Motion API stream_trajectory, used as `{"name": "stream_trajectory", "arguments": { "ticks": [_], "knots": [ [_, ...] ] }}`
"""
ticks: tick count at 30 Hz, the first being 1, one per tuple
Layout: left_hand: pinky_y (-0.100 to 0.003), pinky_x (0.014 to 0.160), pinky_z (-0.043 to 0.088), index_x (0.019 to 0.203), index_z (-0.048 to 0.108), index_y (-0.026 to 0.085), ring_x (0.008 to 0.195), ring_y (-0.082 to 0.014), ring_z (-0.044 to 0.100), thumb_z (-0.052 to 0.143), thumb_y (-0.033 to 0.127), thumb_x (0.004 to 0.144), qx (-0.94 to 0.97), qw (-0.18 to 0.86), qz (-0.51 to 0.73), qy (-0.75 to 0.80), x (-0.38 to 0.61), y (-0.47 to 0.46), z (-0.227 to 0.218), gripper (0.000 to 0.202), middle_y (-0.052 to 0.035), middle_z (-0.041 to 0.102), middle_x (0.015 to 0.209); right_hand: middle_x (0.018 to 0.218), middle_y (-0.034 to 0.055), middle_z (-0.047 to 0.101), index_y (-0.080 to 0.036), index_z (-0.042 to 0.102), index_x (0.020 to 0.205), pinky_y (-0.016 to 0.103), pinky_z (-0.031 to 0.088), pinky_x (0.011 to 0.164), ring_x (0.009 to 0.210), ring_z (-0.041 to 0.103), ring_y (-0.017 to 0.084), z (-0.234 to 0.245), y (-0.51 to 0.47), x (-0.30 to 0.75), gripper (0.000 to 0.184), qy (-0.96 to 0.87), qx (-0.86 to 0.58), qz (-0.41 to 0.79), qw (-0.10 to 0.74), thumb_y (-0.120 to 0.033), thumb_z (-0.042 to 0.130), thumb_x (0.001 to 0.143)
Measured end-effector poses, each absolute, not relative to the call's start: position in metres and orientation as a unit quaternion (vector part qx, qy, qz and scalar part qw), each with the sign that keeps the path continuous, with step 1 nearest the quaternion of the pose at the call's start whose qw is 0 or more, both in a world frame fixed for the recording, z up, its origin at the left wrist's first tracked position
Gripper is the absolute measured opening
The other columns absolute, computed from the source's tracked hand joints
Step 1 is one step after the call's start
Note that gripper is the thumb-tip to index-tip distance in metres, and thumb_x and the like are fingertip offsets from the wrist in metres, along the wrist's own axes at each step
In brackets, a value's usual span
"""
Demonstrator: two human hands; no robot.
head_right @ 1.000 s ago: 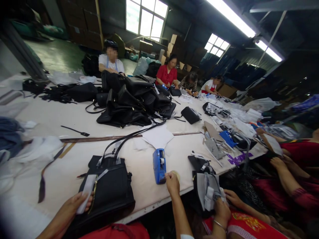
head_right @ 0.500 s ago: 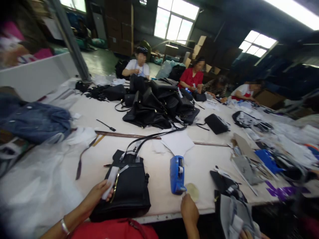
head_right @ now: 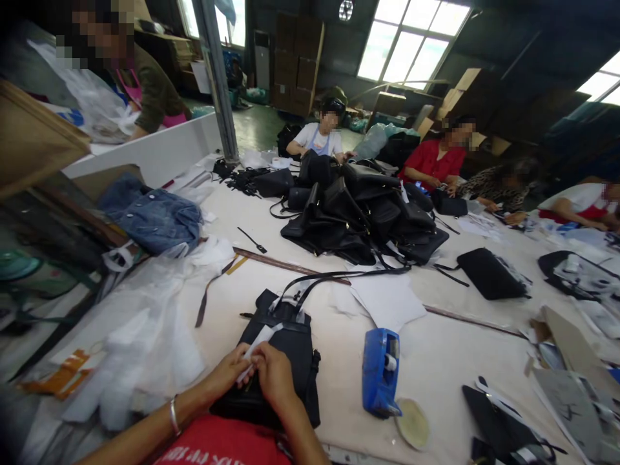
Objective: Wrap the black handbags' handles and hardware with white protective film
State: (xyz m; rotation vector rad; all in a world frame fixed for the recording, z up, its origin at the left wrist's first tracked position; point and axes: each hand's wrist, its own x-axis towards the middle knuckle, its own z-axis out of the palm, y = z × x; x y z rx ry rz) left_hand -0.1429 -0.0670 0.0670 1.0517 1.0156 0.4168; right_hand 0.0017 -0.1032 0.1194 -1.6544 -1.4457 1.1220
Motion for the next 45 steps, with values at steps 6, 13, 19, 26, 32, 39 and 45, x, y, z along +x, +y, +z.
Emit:
{"name": "stream_trajectory", "arguments": {
  "ticks": [6,13,19,26,32,39,45],
  "knots": [
    [-0.021,0.047,0.041,0.092,0.051,0.017,0.054,-0.0118,0.055,0.054,0.042,0.082,0.443,0.764,0.193,0.427,-0.152,-0.065,0.081,0.027,0.0015,0.061,0.068,0.076,-0.0005,0.068,-0.023,0.058,0.093,0.023,0.041,0.064,0.070,0.065,0.016,0.105,-0.100,0.000,0.017,-0.615,-0.671,0.320,0.262,-0.014,0.048,0.083],
    [-0.019,0.035,0.035,0.075,0.049,0.019,0.039,-0.0106,0.047,0.057,0.067,0.073,0.428,0.733,0.173,0.499,-0.138,-0.061,0.060,0.048,0.0034,0.056,0.052,0.066,-0.0047,0.059,-0.021,0.043,0.110,0.023,0.039,0.055,0.060,0.062,0.018,0.078,-0.097,0.003,0.038,-0.554,-0.707,0.327,0.293,-0.013,0.057,0.075],
    [-0.017,0.034,0.031,0.078,0.052,0.019,0.036,-0.0068,0.036,0.058,0.069,0.072,0.257,0.840,0.149,0.455,-0.135,-0.047,0.066,0.051,0.0061,0.047,0.049,0.063,-0.0070,0.059,-0.023,0.043,0.102,0.021,0.040,0.053,0.055,0.060,0.016,0.057,-0.092,0.008,0.036,-0.531,-0.692,0.360,0.331,-0.028,0.069,0.077],
    [-0.017,0.037,0.026,0.070,0.056,0.017,0.040,-0.0054,0.028,0.060,0.058,0.078,0.214,0.855,0.103,0.460,-0.134,-0.035,0.088,0.042,0.0064,0.038,0.050,0.095,0.0021,0.066,-0.024,0.053,0.105,0.027,0.047,0.075,0.086,0.064,0.019,0.066,-0.058,0.098,0.014,-0.708,-0.628,0.222,0.236,-0.025,0.051,0.091],
    [-0.024,0.044,0.039,0.062,0.057,0.018,0.046,-0.0129,0.044,0.053,0.061,0.080,0.296,0.814,0.117,0.487,-0.122,-0.039,0.090,0.048,-0.0007,0.051,0.051,0.124,0.0149,0.054,-0.014,0.047,0.128,0.037,0.041,0.090,0.114,0.049,0.027,0.032,-0.034,0.226,0.048,-0.511,-0.848,0.030,0.135,-0.013,0.055,0.081],
    [-0.031,0.053,0.051,0.079,0.063,0.015,0.056,-0.0212,0.061,0.057,0.062,0.076,0.323,0.743,0.126,0.572,-0.131,-0.026,0.069,0.047,-0.0063,0.066,0.065,0.104,0.0126,0.064,-0.014,0.063,0.109,0.032,0.038,0.086,0.101,0.054,0.024,0.029,-0.035,0.258,0.035,-0.462,-0.879,0.044,0.111,-0.029,0.034,0.096],
    [-0.032,0.104,0.040,0.113,0.061,0.024,0.123,-0.0262,0.049,0.064,0.037,0.078,0.538,0.501,0.307,0.604,-0.123,-0.019,0.113,0.038,-0.0078,0.059,0.124,0.106,0.0078,0.064,-0.022,0.059,0.118,0.028,0.043,0.074,0.089,0.061,0.020,0.062,-0.074,0.185,0.034,-0.507,-0.838,0.077,0.187,-0.032,0.033,0.098]
  ]
}}
